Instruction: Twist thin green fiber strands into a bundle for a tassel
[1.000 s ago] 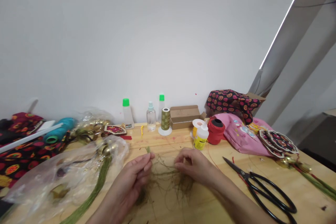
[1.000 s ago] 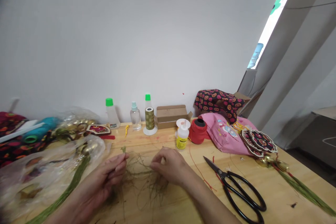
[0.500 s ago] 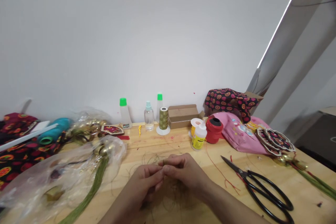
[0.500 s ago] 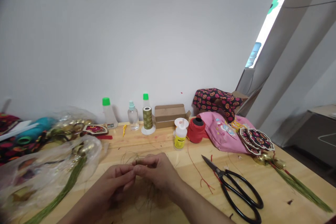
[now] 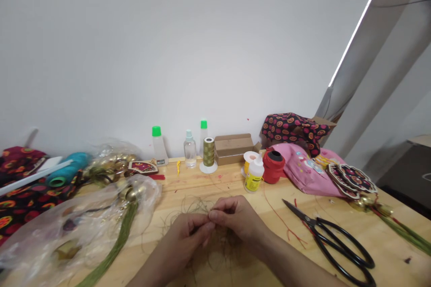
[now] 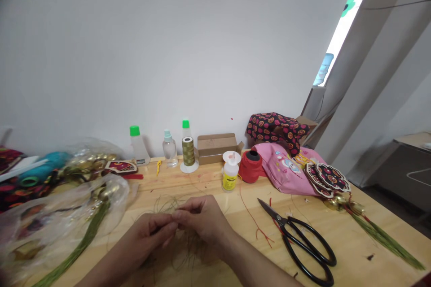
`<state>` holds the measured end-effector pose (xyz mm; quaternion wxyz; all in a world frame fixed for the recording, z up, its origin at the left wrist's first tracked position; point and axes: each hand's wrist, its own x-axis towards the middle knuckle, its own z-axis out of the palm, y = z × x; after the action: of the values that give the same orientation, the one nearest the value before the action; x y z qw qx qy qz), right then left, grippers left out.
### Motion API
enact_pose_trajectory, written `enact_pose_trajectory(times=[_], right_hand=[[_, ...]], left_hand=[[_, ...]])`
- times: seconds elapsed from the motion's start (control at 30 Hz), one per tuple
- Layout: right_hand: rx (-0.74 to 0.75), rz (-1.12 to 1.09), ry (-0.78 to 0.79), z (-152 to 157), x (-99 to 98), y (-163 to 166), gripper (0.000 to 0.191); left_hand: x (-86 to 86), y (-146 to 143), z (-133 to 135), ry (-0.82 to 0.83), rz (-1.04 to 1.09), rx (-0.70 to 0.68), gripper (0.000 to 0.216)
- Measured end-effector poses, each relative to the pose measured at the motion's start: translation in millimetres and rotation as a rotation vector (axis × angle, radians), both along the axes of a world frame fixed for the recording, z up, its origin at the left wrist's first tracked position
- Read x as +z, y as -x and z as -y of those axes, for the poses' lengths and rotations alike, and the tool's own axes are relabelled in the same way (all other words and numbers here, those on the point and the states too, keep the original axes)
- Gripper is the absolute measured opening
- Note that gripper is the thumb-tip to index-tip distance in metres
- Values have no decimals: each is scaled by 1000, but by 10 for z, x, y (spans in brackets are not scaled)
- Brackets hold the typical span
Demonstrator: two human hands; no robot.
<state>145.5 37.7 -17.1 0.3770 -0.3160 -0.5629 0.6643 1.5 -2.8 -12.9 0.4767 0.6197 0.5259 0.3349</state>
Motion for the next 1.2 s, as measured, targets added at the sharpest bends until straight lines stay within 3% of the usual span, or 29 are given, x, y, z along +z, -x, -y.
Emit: enact_pose_trajectory(times=[0.17, 0.23, 0.3, 0.57, 0.7, 0.87, 1.07, 1.2], right_hand=[[-284, 55, -277, -10, 50, -15, 20], [-269, 70, -383, 26, 93, -11, 22], [-145, 54, -400, 86, 129, 11, 25], [180, -89, -123, 184, 81, 99, 35], [159, -81, -23, 147, 30, 81, 36], [244, -73, 47, 165, 73, 55, 31], [192, -178, 45, 151, 49, 76, 28], [292, -261, 203, 142, -25, 78, 24]], left_hand=[[14, 22, -42, -129, 206, 155, 21], [14, 42, -43, -155, 279, 197, 19], [10, 56, -38, -134, 338, 207, 19], [73, -11, -8, 76, 592, 278, 25], [137, -27, 11, 193, 769, 395, 15], [179, -3, 18, 300, 1007, 548, 9], [182, -52, 29, 282, 1112, 431, 12], [106, -21, 5, 260, 1129, 479, 10]])
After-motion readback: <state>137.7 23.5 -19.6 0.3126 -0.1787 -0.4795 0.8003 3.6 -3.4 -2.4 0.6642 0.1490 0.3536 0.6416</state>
